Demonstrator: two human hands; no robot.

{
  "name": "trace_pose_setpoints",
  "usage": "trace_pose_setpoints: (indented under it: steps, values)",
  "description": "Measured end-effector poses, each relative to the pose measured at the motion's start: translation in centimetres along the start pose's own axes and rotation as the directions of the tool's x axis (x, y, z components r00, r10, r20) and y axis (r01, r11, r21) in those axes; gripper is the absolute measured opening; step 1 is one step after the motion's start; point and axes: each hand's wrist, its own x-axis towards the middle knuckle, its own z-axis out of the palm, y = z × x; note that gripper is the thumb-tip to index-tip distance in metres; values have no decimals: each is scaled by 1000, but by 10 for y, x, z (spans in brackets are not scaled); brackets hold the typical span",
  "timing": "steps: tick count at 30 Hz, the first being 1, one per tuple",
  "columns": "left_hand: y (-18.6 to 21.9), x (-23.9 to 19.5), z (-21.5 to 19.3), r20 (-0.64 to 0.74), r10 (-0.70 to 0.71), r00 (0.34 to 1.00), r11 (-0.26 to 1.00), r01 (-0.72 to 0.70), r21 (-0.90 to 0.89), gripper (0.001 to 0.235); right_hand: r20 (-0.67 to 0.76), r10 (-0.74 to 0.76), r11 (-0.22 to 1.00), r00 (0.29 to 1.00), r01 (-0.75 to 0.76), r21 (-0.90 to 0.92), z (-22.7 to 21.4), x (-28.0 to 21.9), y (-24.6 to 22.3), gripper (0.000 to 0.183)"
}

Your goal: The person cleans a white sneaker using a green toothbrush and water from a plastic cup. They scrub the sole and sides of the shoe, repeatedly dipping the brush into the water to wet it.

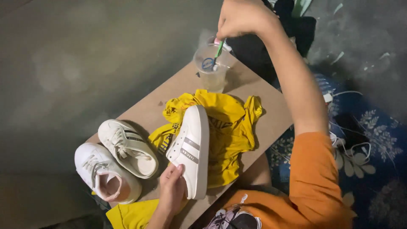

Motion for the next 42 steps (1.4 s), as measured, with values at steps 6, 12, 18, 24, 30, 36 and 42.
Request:
trace_pose_setpoints:
  steps: [6, 12, 18, 24, 30, 36, 42]
  values:
    - [5, -3, 2, -29, -35, 999, 999, 34, -24, 43, 164, 107, 981, 981, -77, -180, 19, 39, -17, 31]
    - [2, 0, -2, 9, -13, 1000, 999, 14, -50, 46, 233, 163, 961, 959, -101, -259, 34, 41, -28, 26]
    - [0, 1, -4, 8, 0, 1000, 1000, 0, -28, 41, 248, 147, 968, 957, -88, -234, 55, 36, -30, 30]
    - [3, 0, -3, -8, -8, 1000, 1000, 8, -8, 43, 279, 142, 971, 950, -79, -226, 47, 27, -38, 29]
    - [5, 1, -4, 2, 33, 999, 998, -33, -49, 38, 175, 74, 983, 982, -42, -181, 6, -7, -34, 36]
    - [11, 3, -21, 77, 101, 992, 994, -97, -55, 42, 122, 113, 961, 986, -78, -264, -24, -66, -34, 35]
    - [10, 0, -26, 224, 265, 938, 960, -235, -152, 42, 126, 220, 970, 967, -203, -135, -33, -117, -37, 38]
